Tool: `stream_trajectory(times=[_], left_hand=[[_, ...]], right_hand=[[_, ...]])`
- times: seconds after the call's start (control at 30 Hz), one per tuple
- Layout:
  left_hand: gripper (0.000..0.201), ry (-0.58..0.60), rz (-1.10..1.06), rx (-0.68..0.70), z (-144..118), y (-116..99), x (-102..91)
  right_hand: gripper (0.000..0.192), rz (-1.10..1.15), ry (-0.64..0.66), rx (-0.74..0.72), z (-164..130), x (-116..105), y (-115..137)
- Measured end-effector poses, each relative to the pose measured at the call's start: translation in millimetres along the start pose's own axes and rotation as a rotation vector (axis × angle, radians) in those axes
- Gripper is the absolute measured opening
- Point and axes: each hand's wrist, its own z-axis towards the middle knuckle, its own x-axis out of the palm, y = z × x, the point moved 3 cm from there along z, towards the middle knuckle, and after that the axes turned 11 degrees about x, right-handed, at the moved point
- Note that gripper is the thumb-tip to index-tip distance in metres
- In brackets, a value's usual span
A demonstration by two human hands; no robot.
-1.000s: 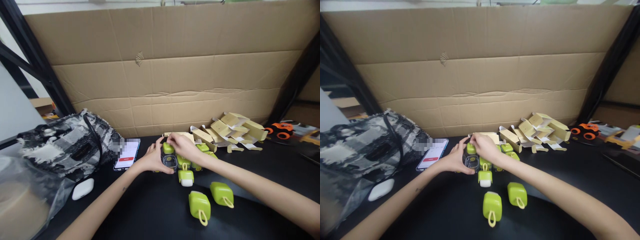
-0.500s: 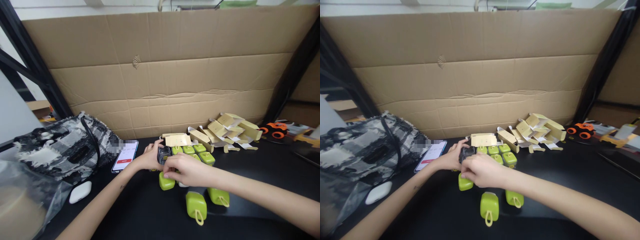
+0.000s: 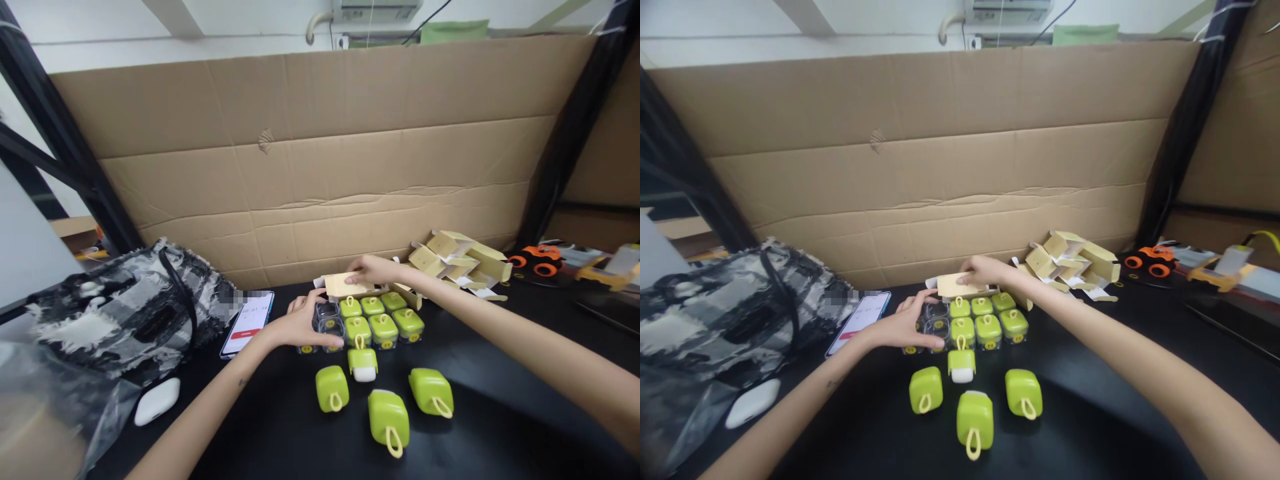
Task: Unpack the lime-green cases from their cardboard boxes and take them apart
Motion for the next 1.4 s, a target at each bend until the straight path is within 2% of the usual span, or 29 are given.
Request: stream_trajectory(times=[0.1, 0.27, 0.4, 0.53, 0.63, 0.73, 0.8, 0.9, 1.0, 1.1, 1.2, 1.3, 1.4], left_hand=[[0.100, -0.017, 0.030, -0.009, 1, 0, -0.7], [0.109, -0.079, 0.093, 0.012, 5, -6, -1.2], [0.096, -0.072, 0.087, 0.068, 12, -15, 0.2], [0.077, 0.003, 0.048, 0.120, 19, -20, 1.3], [0.076, 0.052, 0.033, 0.154, 20, -21, 1.2], [0.080, 0.067, 0.032, 0.166, 22, -22, 1.8], [0.079, 0.066, 0.038, 0.166, 23, -23, 2.9], [0.073, 0.064, 0.051, 0.166, 26, -25, 4.5], [0.072, 0.065, 0.058, 0.164, 27, -26, 4.8], [0.074, 0.071, 0.060, 0.166, 27, -26, 4.2], [0.079, 0.080, 0.048, 0.168, 26, -27, 3.8], [0.085, 0.081, 0.025, 0.156, 26, -28, 5.0], [0.090, 0.057, 0.007, 0.137, 26, -29, 8.0]], right_hand=[[0.027, 0.006, -0.019, -0.007, 7, -4, -4], [0.027, -0.008, 0.002, -0.041, 11, 4, -8], [0.028, -0.026, -0.085, -0.060, 6, 12, -6], [0.031, -0.022, -0.243, -0.094, -14, 2, 5], [0.022, -0.015, -0.308, -0.182, -45, -7, 22], [0.009, -0.039, -0.192, -0.361, -83, -1, 46], [0.021, -0.068, -0.095, -0.456, -103, 9, 57], [0.041, -0.130, 0.017, -0.507, -117, 24, 62], [0.034, -0.165, 0.076, -0.496, -117, 32, 58], [0.032, -0.146, 0.060, -0.447, -115, 31, 55], [0.032, -0.120, 0.042, -0.381, -119, 25, 53], [0.022, -0.101, 0.037, -0.334, -125, 16, 49], [0.025, -0.066, 0.030, -0.296, -125, 9, 45]])
